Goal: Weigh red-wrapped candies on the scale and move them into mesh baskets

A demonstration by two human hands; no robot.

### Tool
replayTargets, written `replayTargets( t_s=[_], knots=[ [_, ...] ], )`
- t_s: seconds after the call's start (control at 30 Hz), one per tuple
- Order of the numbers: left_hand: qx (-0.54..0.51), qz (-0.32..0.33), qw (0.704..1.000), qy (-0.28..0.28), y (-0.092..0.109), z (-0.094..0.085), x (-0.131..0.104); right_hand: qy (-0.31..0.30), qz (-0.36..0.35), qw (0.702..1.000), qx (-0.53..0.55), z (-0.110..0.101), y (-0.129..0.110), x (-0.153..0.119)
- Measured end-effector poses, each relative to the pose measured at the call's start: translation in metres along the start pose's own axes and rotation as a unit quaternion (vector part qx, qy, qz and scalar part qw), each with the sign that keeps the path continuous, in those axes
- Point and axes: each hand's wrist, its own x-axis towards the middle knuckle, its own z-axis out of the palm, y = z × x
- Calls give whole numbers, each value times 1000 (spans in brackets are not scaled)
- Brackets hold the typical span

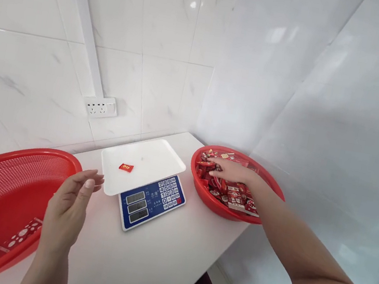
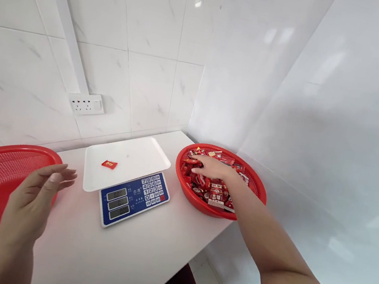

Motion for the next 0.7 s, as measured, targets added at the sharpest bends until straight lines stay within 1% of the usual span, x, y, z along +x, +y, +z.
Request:
replayTargets(
  t_s=[0.07,0.17,0.23,0.3,0.4,0.47,0.53,0.6,0.63,0.7],
  knots=[
    [22,4,999,-25,-1,1,-1,31,17,999,14,12,5,17],
    [39,5,999,-23,2,1,-4,69,43,996,39,23,6,35],
    [36,1,999,-17,4,1,-4,88,48,992,72,20,3,41],
    [24,0,1000,-20,3,0,-3,97,40,988,117,12,-6,45],
    [12,1,999,-37,-3,-1,0,80,11,976,204,3,-31,48],
    [15,-5,999,-39,-5,-2,1,55,-13,965,257,3,-50,50],
    [19,-11,999,-34,-5,-2,1,32,-26,958,284,5,-63,51],
    [17,-9,1000,-14,-3,-2,0,13,-22,961,276,5,-65,49],
    [12,-7,1000,-1,-2,-2,-1,4,-16,965,263,3,-61,47],
    [-5,-3,1000,20,0,-3,-1,-21,1,976,219,-2,-45,38]
  ],
)
